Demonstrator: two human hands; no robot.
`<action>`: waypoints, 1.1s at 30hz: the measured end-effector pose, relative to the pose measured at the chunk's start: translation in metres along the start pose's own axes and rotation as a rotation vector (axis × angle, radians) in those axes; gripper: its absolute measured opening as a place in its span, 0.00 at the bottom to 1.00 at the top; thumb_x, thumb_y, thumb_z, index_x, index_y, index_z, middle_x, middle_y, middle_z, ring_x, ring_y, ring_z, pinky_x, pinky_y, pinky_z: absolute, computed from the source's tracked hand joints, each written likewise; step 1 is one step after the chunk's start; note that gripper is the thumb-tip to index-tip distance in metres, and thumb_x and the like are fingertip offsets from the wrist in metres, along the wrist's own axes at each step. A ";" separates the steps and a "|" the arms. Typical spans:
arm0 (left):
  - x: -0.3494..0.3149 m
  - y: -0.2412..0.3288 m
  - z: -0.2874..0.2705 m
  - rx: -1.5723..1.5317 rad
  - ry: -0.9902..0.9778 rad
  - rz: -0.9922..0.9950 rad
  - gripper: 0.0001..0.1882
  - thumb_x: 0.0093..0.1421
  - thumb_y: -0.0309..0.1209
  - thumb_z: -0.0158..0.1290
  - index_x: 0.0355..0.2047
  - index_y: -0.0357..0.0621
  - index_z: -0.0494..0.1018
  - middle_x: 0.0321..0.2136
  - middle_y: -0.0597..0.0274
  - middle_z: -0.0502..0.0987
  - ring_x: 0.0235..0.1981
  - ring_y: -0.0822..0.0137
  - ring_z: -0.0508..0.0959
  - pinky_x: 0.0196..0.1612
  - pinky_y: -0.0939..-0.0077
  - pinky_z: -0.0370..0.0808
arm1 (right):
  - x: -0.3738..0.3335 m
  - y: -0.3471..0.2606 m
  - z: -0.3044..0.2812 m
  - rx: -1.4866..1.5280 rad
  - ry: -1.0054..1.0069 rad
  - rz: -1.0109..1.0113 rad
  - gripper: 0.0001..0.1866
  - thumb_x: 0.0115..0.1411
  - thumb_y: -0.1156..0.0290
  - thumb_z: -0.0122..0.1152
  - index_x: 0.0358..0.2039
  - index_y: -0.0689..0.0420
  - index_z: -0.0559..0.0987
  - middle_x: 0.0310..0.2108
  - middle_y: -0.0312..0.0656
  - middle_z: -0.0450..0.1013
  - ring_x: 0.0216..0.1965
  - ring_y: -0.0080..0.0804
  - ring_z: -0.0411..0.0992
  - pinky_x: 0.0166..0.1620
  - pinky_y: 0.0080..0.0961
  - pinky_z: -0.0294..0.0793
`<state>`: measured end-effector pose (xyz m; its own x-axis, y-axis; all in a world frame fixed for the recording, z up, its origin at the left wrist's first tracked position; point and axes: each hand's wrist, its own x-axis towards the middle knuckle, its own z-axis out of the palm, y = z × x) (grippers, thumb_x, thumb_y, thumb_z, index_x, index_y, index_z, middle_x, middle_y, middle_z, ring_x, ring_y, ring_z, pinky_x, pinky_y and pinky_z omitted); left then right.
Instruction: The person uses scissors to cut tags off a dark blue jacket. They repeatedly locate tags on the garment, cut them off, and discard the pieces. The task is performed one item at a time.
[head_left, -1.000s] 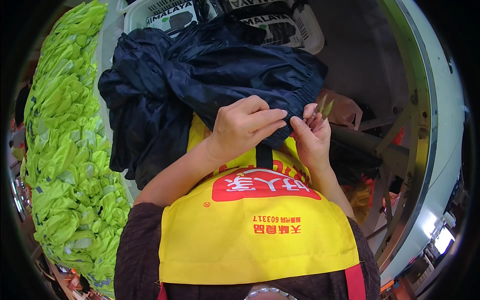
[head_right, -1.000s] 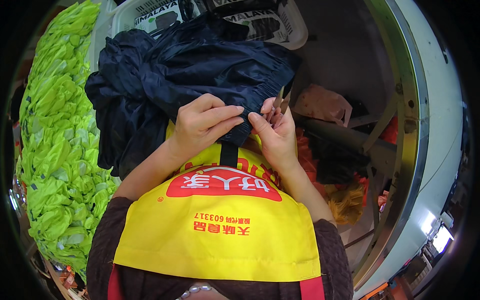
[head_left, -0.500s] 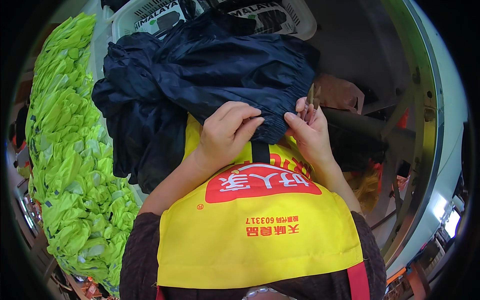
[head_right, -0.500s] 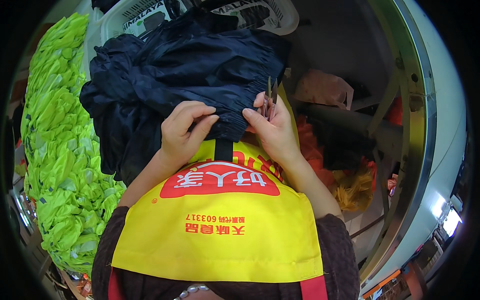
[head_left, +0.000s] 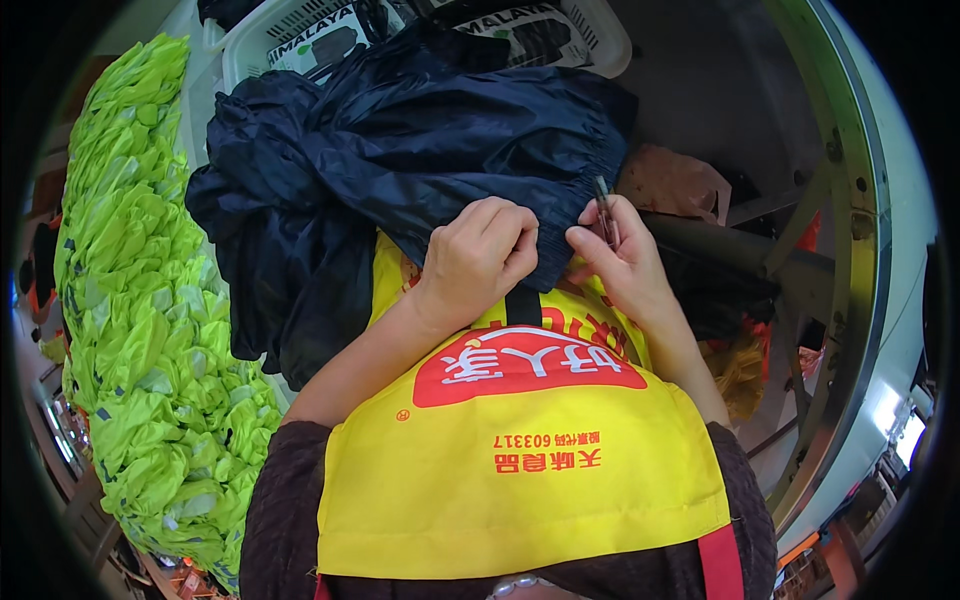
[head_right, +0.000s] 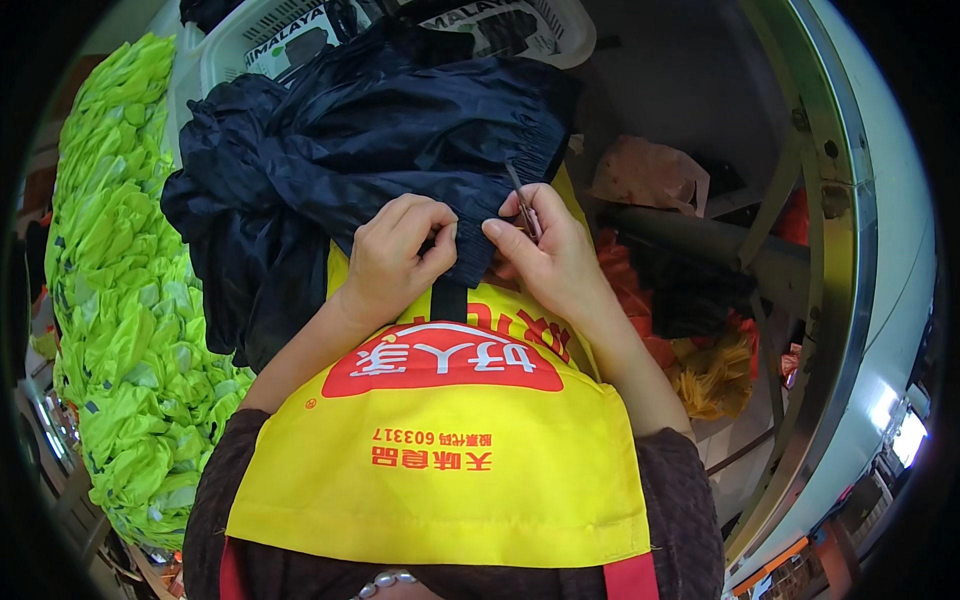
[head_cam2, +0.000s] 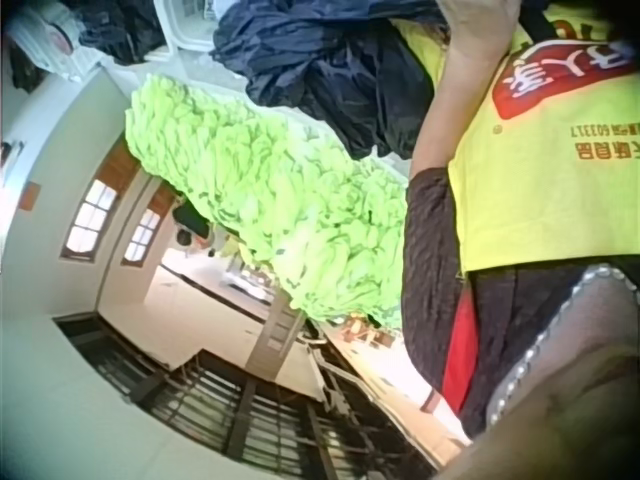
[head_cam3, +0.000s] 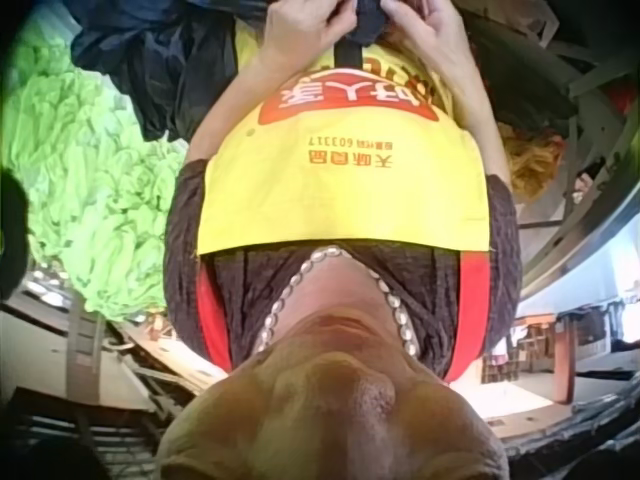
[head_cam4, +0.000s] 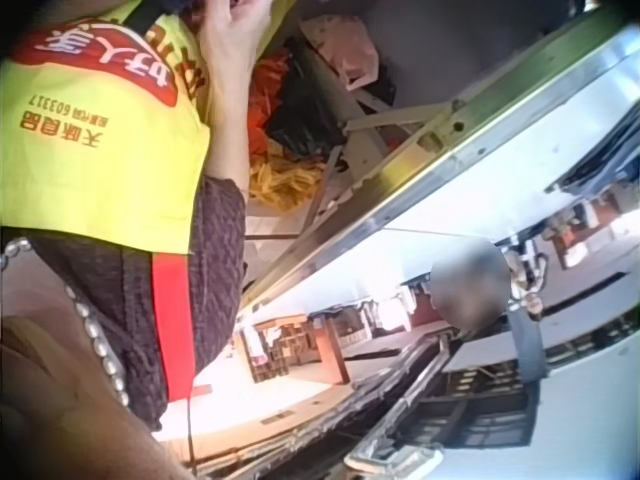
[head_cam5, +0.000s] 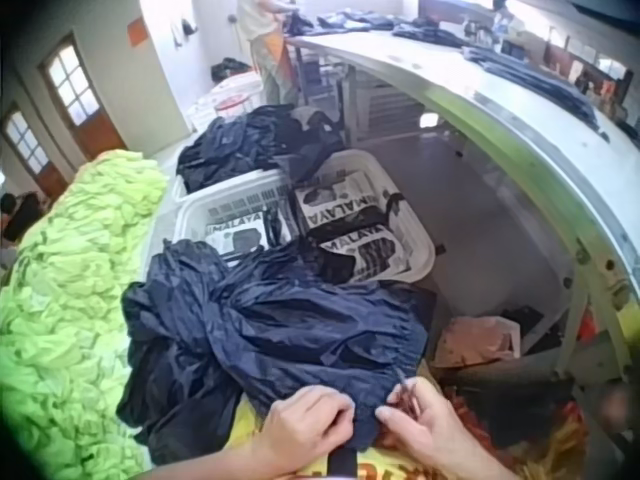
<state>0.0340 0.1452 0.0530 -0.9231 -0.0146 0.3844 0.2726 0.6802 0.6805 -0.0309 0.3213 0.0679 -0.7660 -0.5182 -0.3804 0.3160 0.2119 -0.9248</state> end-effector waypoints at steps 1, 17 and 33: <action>0.000 -0.001 0.001 -0.001 -0.002 -0.004 0.07 0.46 0.18 0.55 0.26 0.38 0.70 0.24 0.58 0.73 0.24 0.62 0.75 0.26 0.77 0.72 | -0.001 -0.015 -0.005 -0.127 -0.001 0.068 0.10 0.62 0.65 0.48 0.34 0.59 0.67 0.24 0.33 0.65 0.23 0.16 0.64 0.27 0.11 0.65; -0.006 0.006 -0.009 0.065 -0.139 -0.042 0.18 0.44 0.36 0.64 0.33 0.39 0.74 0.31 0.56 0.76 0.33 0.60 0.75 0.33 0.72 0.74 | -0.007 0.005 -0.028 -0.639 -0.117 -0.151 0.16 0.61 0.60 0.50 0.40 0.60 0.70 0.27 0.46 0.72 0.26 0.38 0.73 0.29 0.31 0.70; -0.014 0.004 -0.011 0.090 -0.241 -0.047 0.20 0.45 0.39 0.63 0.34 0.39 0.75 0.30 0.55 0.76 0.32 0.60 0.75 0.35 0.71 0.72 | 0.023 0.011 -0.032 -0.967 -0.127 -0.295 0.13 0.61 0.61 0.50 0.34 0.60 0.70 0.26 0.51 0.71 0.29 0.44 0.71 0.31 0.32 0.69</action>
<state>0.0514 0.1401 0.0572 -0.9751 0.1194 0.1867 0.2123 0.7453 0.6321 -0.0627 0.3380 0.0486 -0.6575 -0.7301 -0.1862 -0.5065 0.6113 -0.6081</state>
